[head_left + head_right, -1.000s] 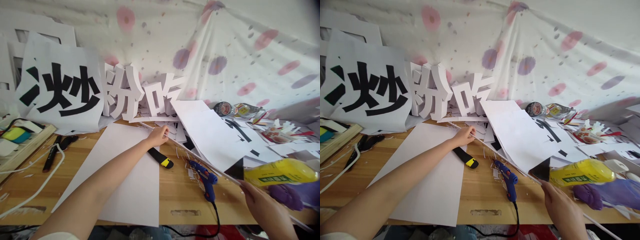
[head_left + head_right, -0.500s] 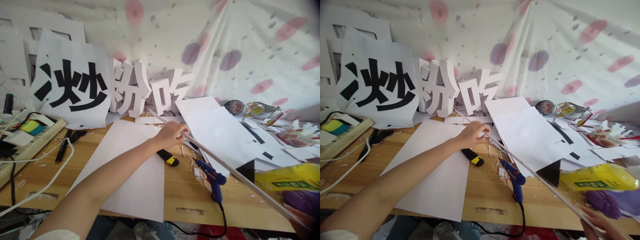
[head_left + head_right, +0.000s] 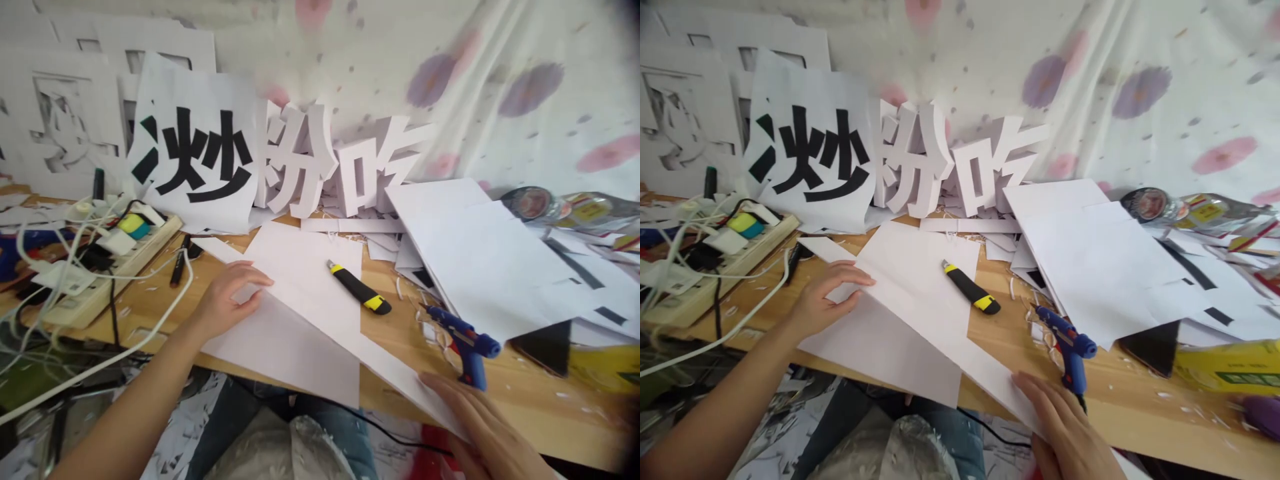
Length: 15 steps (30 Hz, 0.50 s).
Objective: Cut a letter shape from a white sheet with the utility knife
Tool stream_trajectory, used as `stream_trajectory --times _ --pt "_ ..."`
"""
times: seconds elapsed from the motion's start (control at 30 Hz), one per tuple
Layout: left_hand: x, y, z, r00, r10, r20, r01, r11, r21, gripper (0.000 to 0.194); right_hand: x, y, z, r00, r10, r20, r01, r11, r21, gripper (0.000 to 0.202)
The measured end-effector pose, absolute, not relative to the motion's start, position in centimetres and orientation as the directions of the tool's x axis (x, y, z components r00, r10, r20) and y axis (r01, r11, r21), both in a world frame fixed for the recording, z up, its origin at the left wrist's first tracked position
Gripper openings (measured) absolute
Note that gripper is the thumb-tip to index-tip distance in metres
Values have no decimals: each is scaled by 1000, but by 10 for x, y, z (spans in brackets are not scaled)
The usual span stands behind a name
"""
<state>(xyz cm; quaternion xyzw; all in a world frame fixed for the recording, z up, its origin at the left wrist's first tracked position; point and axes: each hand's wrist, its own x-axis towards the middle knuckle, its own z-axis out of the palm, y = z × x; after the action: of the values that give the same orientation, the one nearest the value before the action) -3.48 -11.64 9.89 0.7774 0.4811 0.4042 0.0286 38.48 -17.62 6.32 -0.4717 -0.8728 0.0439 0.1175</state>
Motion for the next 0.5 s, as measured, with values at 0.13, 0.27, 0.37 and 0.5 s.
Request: stream_trajectory --times 0.13,0.27,0.37,0.5 --pt "-62 -149 79 237 875 423 797 -424 430 24 348 -155 56 -564 805 187 778 593 -207 52" --pt "-73 -170 73 235 933 274 829 -339 445 35 339 -148 37 -578 804 144 771 595 -227 46" --pt "-75 -173 63 209 937 281 847 -317 427 36 333 -147 26 -595 789 156 756 615 -225 59" --pt "-76 -168 44 158 958 237 900 -239 364 44 318 -143 29 -687 705 175 671 708 -217 58"
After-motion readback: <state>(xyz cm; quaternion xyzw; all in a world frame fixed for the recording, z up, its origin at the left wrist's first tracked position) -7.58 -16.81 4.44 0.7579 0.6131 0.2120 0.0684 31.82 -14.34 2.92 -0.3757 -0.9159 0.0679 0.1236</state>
